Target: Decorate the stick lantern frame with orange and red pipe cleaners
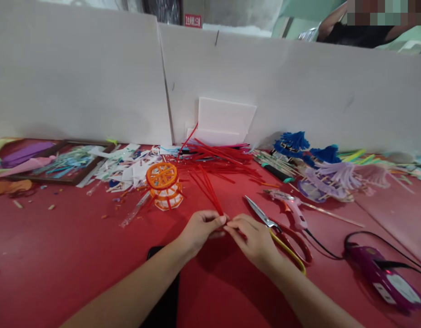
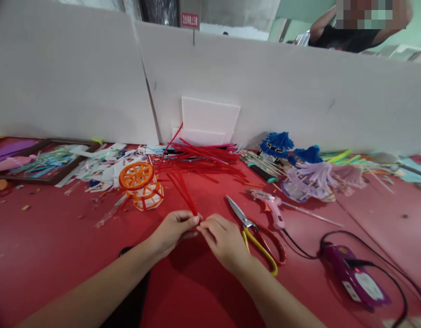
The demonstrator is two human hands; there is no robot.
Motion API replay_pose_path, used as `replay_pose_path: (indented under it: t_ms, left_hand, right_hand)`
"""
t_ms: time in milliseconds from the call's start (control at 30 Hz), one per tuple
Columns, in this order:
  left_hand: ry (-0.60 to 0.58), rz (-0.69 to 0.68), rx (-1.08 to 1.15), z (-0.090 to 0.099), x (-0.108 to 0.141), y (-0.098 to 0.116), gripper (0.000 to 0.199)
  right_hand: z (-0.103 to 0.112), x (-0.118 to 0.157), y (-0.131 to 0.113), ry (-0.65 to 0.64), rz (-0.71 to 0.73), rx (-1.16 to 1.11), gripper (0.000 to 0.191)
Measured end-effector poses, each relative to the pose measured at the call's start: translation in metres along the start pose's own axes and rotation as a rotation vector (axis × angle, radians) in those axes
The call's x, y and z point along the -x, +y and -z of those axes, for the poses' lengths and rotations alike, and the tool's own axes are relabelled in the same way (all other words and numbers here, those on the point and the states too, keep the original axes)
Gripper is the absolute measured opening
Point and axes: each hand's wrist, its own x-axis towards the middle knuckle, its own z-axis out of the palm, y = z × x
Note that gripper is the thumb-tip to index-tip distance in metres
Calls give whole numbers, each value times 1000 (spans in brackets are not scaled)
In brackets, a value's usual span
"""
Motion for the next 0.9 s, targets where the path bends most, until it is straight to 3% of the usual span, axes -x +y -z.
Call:
replay_pose_path:
  t_ms: [233,467,533,700,767,900]
  left_hand:
    - [-122,48,-34,-2,-3,-3,39]
    - [-118,-61,-10,0,-6,-7,35]
    - [-74,-127,-5,-1,-7,-7,30]
    - [-22,-202,-42,-6,-1,-6,20]
    - [-31,-206,-65,-8,4,-8,19]
    - [-22,-152,-72,-5,6,-14,20]
  right_hand:
    - [2,12,11,109,16,44,12]
    - [2,10,16,17,25,74,7]
    - [9,6,19,-90,32,63,6]
    - [29,2,30,-632,225,51,18]
    - [31,5,33,-705,219,84,19]
    - [26,15,30,-703,165,115,18]
